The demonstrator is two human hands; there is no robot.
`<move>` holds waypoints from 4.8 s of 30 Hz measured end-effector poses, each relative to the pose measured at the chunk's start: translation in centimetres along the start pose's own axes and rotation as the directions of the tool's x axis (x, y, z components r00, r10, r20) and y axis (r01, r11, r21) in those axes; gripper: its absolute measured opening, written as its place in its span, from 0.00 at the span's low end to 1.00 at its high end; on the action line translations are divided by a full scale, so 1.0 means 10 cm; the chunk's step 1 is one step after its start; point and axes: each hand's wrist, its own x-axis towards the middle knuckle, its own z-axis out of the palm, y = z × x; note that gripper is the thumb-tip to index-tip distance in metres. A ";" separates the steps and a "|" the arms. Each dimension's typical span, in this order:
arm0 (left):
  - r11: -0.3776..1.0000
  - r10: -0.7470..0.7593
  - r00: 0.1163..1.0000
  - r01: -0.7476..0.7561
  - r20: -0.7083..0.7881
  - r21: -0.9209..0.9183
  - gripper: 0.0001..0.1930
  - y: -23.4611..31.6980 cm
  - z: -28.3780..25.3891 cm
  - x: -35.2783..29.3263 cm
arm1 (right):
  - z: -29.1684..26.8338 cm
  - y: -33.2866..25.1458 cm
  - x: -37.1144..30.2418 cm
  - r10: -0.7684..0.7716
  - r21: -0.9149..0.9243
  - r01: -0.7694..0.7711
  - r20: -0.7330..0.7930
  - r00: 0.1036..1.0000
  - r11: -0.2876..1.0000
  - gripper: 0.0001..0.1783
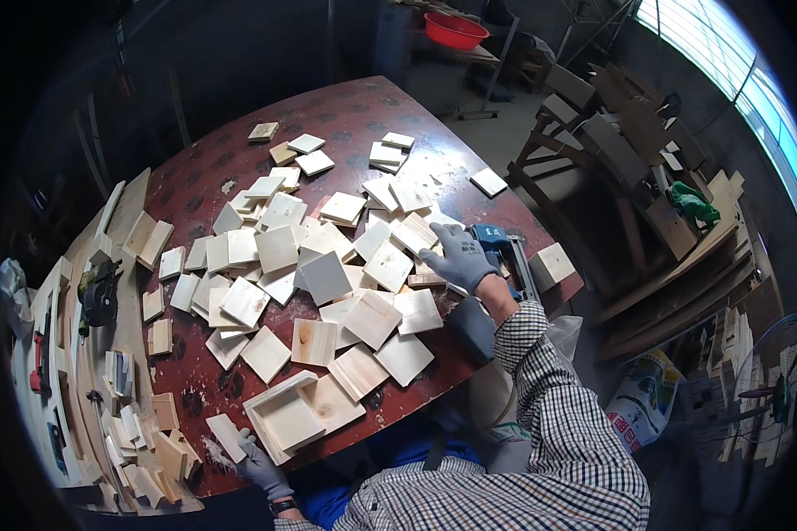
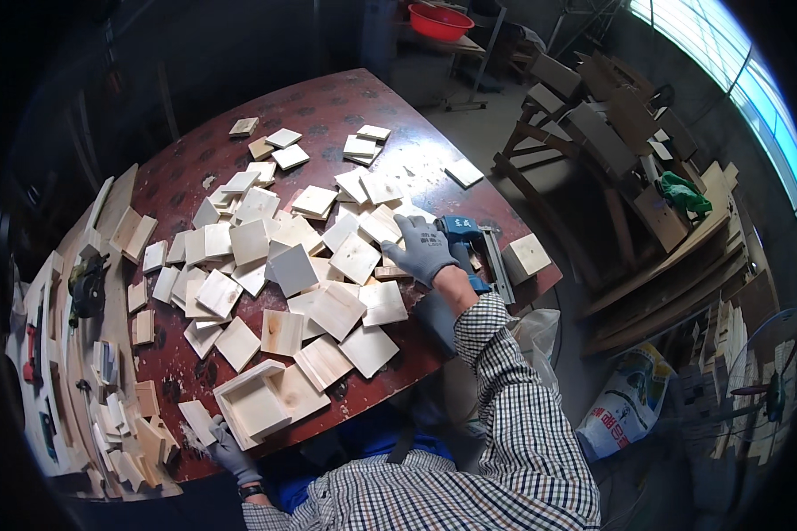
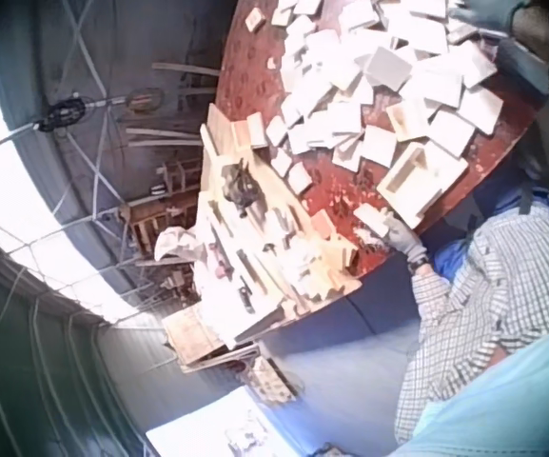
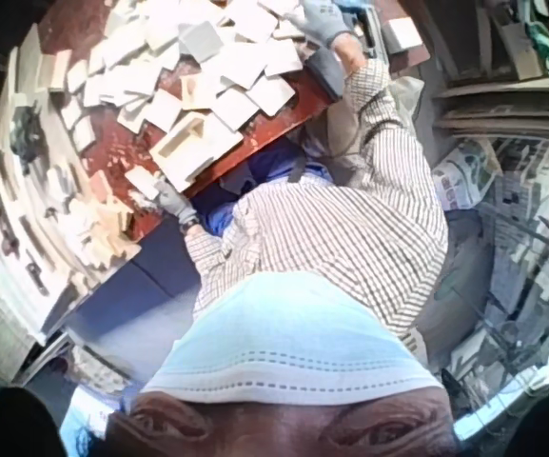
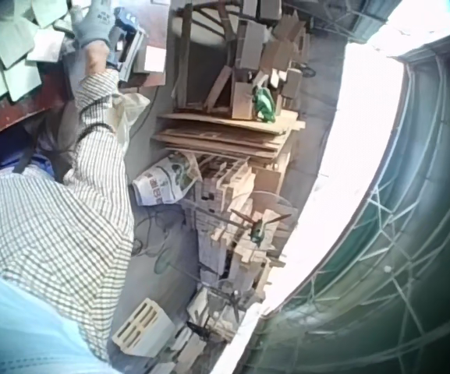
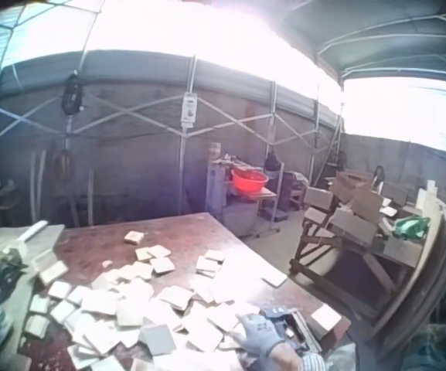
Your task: The person assembles small wooden boxes by hand, arranging four cut pieces into a rectangular frame and securing them with a pneumatic nail gun. The person repeats this process multiple times, stacking completed boxes on the workbench.
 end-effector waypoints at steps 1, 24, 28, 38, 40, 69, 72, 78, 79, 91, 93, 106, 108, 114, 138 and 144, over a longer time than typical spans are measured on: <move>1.000 0.012 1.000 -0.012 0.008 0.019 0.24 0.05 0.01 -0.01 | 0.12 0.07 0.16 0.017 -0.035 -0.016 0.013 1.000 0.999 0.41; 0.993 -0.052 0.996 0.044 0.073 0.110 0.26 0.67 0.01 -0.03 | 1.00 0.28 3.37 0.344 -0.100 -0.338 0.060 0.937 0.936 0.61; 0.990 -0.070 0.997 0.064 0.043 0.123 0.28 0.75 0.04 -0.05 | 1.16 0.30 3.83 0.538 -0.105 -0.529 0.094 0.837 0.842 0.68; 0.975 -0.195 0.974 0.180 0.114 0.127 0.29 0.83 -0.05 -0.16 | 1.21 0.05 3.73 0.590 -0.257 -0.579 -0.041 0.806 0.774 0.59; 0.984 -0.160 0.976 0.146 0.148 0.100 0.27 0.87 -0.02 -0.06 | 1.09 0.42 3.67 0.431 -0.116 -0.425 0.040 0.901 0.898 0.44; 0.945 0.288 0.957 -0.289 0.032 0.150 0.25 0.64 0.00 0.06 | 0.40 -1.78 -0.02 -0.319 -0.319 0.490 0.462 0.828 0.811 0.48; 0.940 0.303 0.952 -0.304 0.028 0.158 0.31 0.63 0.07 0.07 | 0.36 -2.08 0.21 -0.451 -0.270 0.542 0.333 0.828 0.796 0.44; 0.962 0.208 0.975 -0.219 0.083 0.163 0.30 0.70 -0.01 0.05 | 0.77 -3.24 0.61 -0.747 -0.066 0.794 0.299 0.593 0.604 0.37; 0.963 0.212 0.974 -0.221 0.075 0.154 0.29 0.71 -0.01 0.06 | 0.93 -3.43 0.67 -0.772 -0.066 0.824 0.316 0.552 0.562 0.37; 0.981 0.145 0.987 -0.153 0.071 0.119 0.32 0.84 -0.11 0.01 | 2.23 -4.91 1.42 -0.421 -0.374 0.679 0.571 0.705 0.631 0.68; 0.981 0.152 0.982 -0.164 0.108 0.107 0.30 0.88 -0.11 0.02 | 2.26 -4.90 1.46 -0.375 -0.360 0.695 0.642 0.669 0.623 0.64; 0.962 0.173 0.980 -0.190 0.100 0.198 0.31 0.81 -0.09 0.02 | 2.16 -4.72 1.55 -0.874 0.416 0.787 0.380 0.305 0.455 0.34; 0.964 0.170 0.980 -0.186 0.098 0.190 0.31 0.80 -0.09 0.02 | 2.12 -4.75 1.76 -0.852 -0.055 0.894 0.280 0.441 0.445 0.30; 0.986 0.088 0.984 -0.107 0.152 0.124 0.31 0.85 -0.16 -0.02 | 2.38 -4.31 2.30 -0.312 -0.361 0.509 0.481 0.819 0.781 0.51; 0.926 0.234 0.967 -0.253 0.100 0.279 0.28 0.80 -0.03 0.09 | 1.38 -2.97 1.93 -0.728 0.772 0.286 0.307 0.613 0.567 0.36; 0.918 0.250 0.963 -0.269 0.101 0.292 0.27 0.81 -0.04 0.09 | 1.32 -3.19 1.85 -0.758 0.173 0.759 0.358 0.546 0.628 0.28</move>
